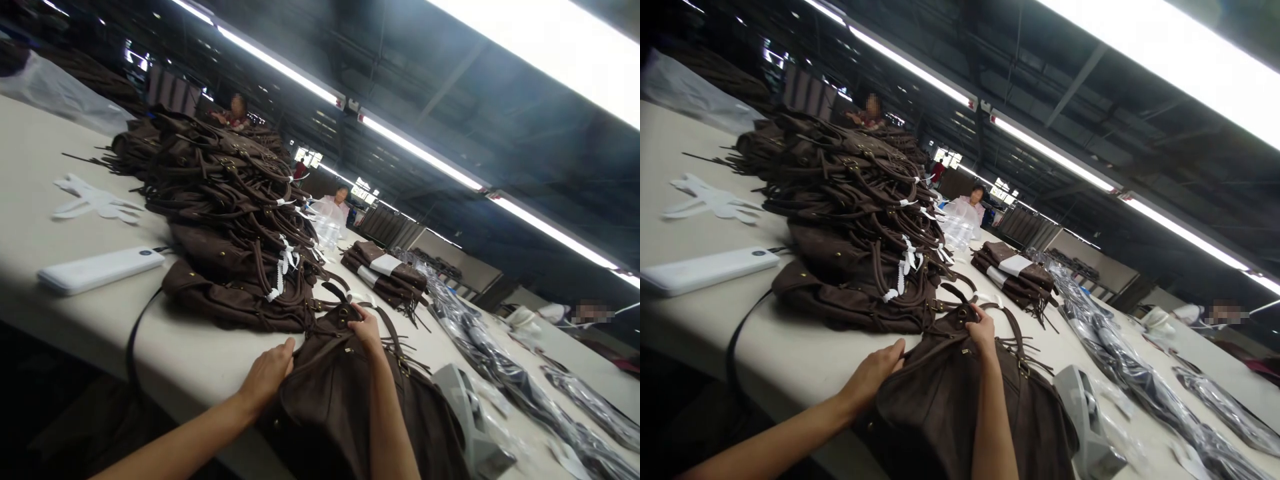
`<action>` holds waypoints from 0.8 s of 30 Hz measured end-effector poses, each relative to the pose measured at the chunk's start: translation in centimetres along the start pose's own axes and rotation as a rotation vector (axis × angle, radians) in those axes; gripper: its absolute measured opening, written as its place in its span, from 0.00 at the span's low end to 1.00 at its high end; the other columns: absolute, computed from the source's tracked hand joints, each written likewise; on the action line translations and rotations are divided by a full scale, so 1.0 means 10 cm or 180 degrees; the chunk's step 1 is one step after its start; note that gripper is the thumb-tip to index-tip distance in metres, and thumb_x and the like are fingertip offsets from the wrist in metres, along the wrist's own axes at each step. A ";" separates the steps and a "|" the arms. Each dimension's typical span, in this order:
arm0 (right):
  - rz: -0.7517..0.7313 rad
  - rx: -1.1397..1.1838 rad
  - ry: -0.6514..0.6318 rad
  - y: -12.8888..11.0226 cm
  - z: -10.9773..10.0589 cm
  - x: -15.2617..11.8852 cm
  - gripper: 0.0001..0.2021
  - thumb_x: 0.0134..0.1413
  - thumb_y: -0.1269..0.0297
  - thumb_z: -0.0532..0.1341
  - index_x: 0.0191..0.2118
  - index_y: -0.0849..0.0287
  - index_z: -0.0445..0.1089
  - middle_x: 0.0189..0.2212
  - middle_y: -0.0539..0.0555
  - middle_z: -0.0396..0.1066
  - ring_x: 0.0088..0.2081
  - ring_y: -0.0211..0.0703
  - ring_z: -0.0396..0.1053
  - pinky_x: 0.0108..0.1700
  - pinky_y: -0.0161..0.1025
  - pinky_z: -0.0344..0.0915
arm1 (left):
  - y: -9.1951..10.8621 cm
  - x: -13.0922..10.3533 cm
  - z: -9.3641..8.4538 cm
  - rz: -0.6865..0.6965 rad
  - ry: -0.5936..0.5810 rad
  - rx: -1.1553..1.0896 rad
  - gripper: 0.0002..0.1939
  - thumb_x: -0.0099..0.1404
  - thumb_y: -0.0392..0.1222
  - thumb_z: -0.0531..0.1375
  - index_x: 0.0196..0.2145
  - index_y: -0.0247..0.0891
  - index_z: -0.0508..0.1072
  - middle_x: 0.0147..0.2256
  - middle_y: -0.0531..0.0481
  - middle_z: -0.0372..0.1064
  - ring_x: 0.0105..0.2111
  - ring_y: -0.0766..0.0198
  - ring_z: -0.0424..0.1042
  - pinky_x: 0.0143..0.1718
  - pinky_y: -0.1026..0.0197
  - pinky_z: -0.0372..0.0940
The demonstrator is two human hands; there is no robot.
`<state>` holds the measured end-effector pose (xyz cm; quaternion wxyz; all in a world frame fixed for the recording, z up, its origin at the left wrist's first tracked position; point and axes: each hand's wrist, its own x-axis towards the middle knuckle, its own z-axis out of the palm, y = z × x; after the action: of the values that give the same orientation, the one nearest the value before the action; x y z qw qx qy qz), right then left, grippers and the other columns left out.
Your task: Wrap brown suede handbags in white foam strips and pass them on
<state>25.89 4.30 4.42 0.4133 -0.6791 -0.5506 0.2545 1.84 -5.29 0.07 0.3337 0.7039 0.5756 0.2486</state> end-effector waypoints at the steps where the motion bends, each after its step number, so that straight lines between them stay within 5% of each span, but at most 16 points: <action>1: -0.0024 -0.0502 0.0136 -0.08 0.04 -0.01 0.34 0.37 0.75 0.59 0.58 0.62 0.67 0.41 0.56 0.76 0.41 0.48 0.73 0.43 0.40 0.68 | 0.00 -0.01 0.01 0.0023 0.0049 0.0197 0.09 0.66 0.33 0.48 0.41 0.39 0.65 0.39 0.43 0.72 0.43 0.52 0.73 0.42 0.56 0.61; 5: -0.0040 -0.2002 0.0105 -0.44 0.30 -0.21 0.37 0.49 0.64 0.60 0.66 0.61 0.53 0.57 0.66 0.63 0.54 0.56 0.67 0.54 0.46 0.63 | 0.00 -0.04 0.09 0.0048 0.0170 0.0717 0.13 0.68 0.34 0.45 0.46 0.38 0.64 0.41 0.39 0.72 0.42 0.49 0.74 0.40 0.54 0.64; 8: 0.0088 -0.2348 -0.0172 -0.62 0.52 -0.44 0.46 0.50 0.53 0.62 0.70 0.57 0.40 0.63 0.70 0.50 0.56 0.61 0.64 0.53 0.50 0.62 | -0.04 -0.03 0.12 0.0041 0.0201 0.0849 0.14 0.68 0.35 0.44 0.49 0.37 0.63 0.41 0.40 0.74 0.42 0.49 0.75 0.40 0.54 0.65; 12: 0.0375 -0.2406 -0.0329 -0.63 0.67 -0.66 0.53 0.44 0.54 0.66 0.70 0.53 0.33 0.64 0.70 0.46 0.57 0.63 0.64 0.53 0.52 0.62 | -0.07 0.03 0.11 -0.0099 0.0172 0.0871 0.14 0.68 0.38 0.47 0.48 0.35 0.65 0.36 0.38 0.75 0.39 0.47 0.76 0.37 0.52 0.66; 18: 0.0876 -0.2073 -0.0230 -0.51 0.75 -0.76 0.56 0.44 0.53 0.66 0.70 0.59 0.29 0.62 0.73 0.52 0.58 0.60 0.63 0.53 0.50 0.62 | -0.06 0.12 0.08 -0.0055 0.0076 0.0700 0.15 0.67 0.50 0.51 0.42 0.39 0.71 0.37 0.38 0.76 0.40 0.48 0.75 0.38 0.54 0.66; 24: 0.0617 -0.2247 -0.0081 -0.46 0.76 -0.79 0.49 0.46 0.70 0.62 0.70 0.57 0.33 0.49 0.61 0.71 0.52 0.52 0.70 0.50 0.41 0.65 | -0.12 0.10 0.08 -0.0096 0.0242 0.0473 0.17 0.70 0.47 0.45 0.39 0.42 0.72 0.37 0.42 0.76 0.39 0.52 0.75 0.35 0.57 0.63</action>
<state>15.29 -0.86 3.42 0.1206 -0.8257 -0.5427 0.0953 1.85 -4.36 -1.37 0.2622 0.7080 0.6153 0.2267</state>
